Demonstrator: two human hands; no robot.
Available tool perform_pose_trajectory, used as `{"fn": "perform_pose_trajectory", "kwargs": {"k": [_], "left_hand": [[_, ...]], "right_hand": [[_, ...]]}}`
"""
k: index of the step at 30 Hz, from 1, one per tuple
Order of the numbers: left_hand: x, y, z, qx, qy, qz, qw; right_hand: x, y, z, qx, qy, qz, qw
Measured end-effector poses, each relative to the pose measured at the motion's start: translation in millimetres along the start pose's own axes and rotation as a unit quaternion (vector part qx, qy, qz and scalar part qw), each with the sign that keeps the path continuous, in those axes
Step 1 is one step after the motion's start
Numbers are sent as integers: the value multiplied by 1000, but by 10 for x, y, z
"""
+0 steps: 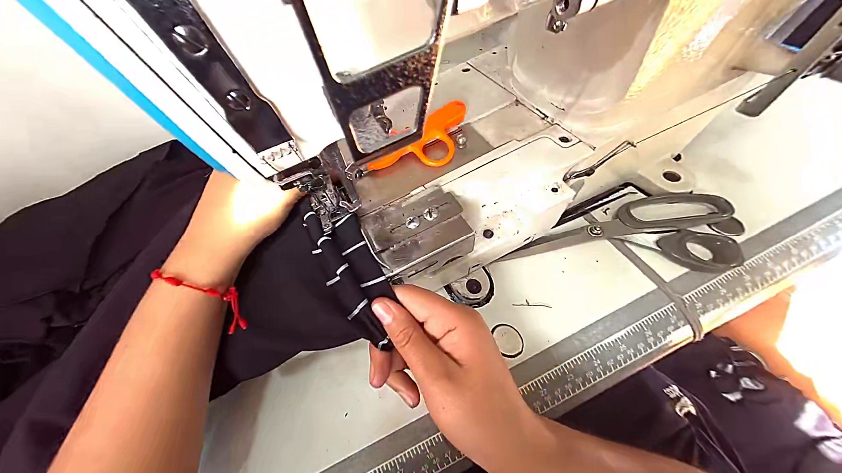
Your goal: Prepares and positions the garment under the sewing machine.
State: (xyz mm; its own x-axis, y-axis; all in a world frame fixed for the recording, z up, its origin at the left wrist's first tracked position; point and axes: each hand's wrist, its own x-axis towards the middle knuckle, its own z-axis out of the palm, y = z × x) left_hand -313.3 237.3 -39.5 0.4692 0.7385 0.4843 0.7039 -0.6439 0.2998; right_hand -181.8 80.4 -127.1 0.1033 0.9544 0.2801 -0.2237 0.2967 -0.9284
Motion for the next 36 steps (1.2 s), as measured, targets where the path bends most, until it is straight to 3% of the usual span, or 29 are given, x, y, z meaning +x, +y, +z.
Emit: {"fn": "perform_pose_trajectory", "kwargs": {"k": [8,11,14,15,17,20,24,27,32,36], "left_hand": [[-64,-32,-55,24,56,28,998],[-749,266,-272,46,132,75,987],[-1478,497,134,-75,128,219,964],[-1560,555,343,-87,139,227,960],[-1604,581,602,-27,214,161,963],[-1385,614,573,65,287,70,953],[-1141,693,561,91,292,7,952],[-1060,709,608,87,288,5,954],[-1296,467,559,111,303,90,942],[-1560,453,199,99,217,188,953]], "right_hand": [[82,-109,-87,-46,-20,57,997],[125,-247,-195,-26,-74,93,993],[148,-363,-221,18,-122,129,984],[160,-390,-211,28,-132,133,982],[180,-432,-179,54,-138,139,979],[206,-479,-106,78,-133,136,979],[234,-496,-78,79,-123,125,981],[234,-511,-119,66,-107,117,985],[141,-413,-159,30,-141,118,982],[136,-249,-270,-1,-145,146,979]]}}
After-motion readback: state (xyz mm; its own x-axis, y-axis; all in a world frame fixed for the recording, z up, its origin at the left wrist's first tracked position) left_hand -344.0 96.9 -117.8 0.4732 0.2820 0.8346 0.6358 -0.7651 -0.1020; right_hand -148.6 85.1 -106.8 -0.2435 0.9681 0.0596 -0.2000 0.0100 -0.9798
